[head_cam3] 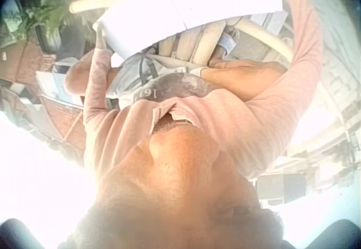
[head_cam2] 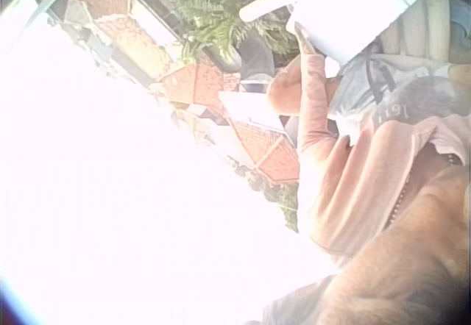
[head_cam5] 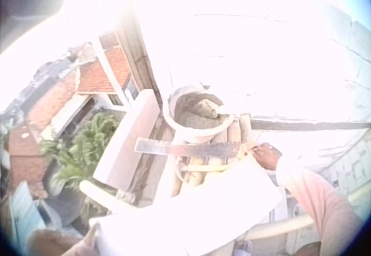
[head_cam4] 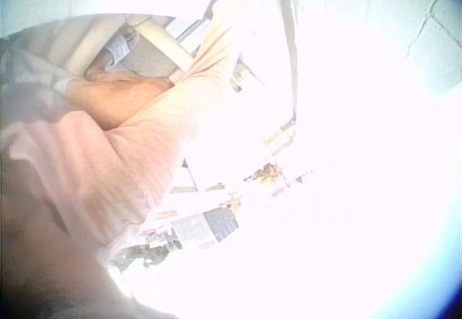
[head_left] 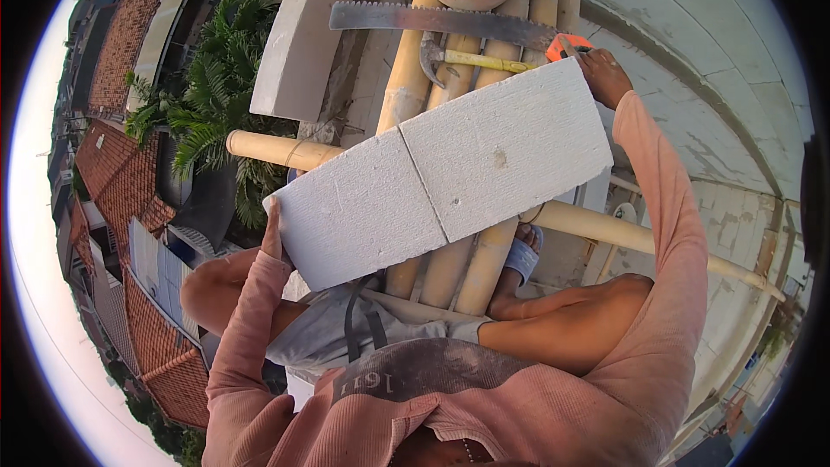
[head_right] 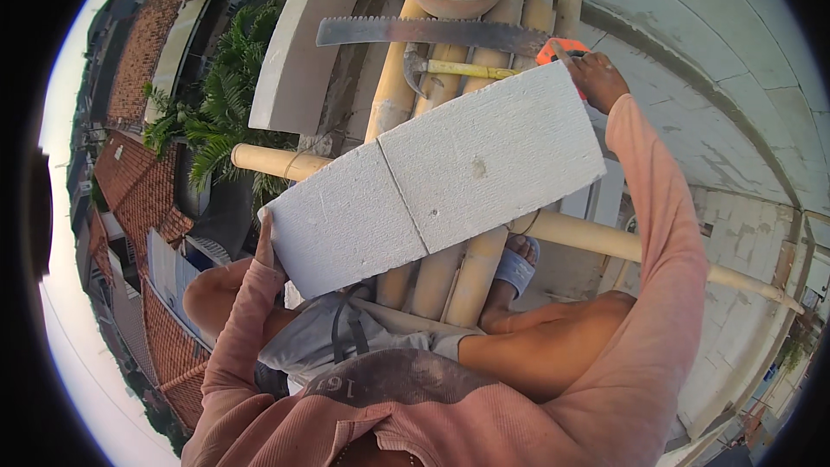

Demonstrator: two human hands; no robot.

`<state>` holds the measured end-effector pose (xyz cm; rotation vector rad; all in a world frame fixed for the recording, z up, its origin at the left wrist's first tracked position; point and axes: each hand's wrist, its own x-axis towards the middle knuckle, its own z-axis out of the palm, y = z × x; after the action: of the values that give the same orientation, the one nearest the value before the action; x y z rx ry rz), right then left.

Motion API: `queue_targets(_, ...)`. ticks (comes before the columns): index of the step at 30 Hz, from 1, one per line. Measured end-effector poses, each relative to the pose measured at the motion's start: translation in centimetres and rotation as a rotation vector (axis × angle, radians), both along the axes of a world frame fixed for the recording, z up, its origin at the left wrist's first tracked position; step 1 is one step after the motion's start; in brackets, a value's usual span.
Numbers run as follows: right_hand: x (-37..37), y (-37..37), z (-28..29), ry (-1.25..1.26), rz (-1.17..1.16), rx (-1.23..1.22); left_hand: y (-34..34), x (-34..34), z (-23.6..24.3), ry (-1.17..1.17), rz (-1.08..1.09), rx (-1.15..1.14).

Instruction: The person saws a lightweight brick in half and then applies mortar to the cut brick before placing it onto a wall.

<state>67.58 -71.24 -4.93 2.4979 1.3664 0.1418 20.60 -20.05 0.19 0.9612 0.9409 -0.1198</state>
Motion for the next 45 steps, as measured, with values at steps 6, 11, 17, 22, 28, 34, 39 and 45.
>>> queue_targets(6, -0.3, -0.2, 0.6, 0.149, -0.035, 0.066, -1.0, -3.1, -2.1, 0.173, 0.032, 0.162)
queue_targets(11, -0.3, 1.1, 2.8, 0.47, -0.223, 0.018, 0.8, -4.4, -4.7, 0.178, -0.034, 0.372)
queue_targets(17, 0.3, 1.8, 1.1, 1.016, -0.3, 0.35, 1.0, -3.8, -4.4, 0.294, -0.106, 0.469)
queue_targets(22, -1.4, 0.6, -0.9, 1.571, -0.429, 0.851, -0.3, -3.8, -3.1, 0.267, -0.088, 0.496)
queue_targets(28, -2.9, 0.8, 3.9, 0.953, -0.302, 0.401, 1.1, -5.3, -3.9, 0.259, -0.072, 0.507)
queue_targets(34, -0.8, 1.1, 5.7, 0.979, -0.405, 0.535, 3.1, -7.7, -3.6, 0.124, -0.332, 0.646)
queue_targets(39, -1.3, 2.4, 6.3, 0.774, -0.242, 0.665, 1.3, -3.9, 0.6, 0.369, -0.267, 1.553)
queue_targets(45, -2.2, 1.0, 9.1, 0.927, -0.344, 0.863, -7.9, 18.3, 5.7, -0.447, -0.718, 1.477)
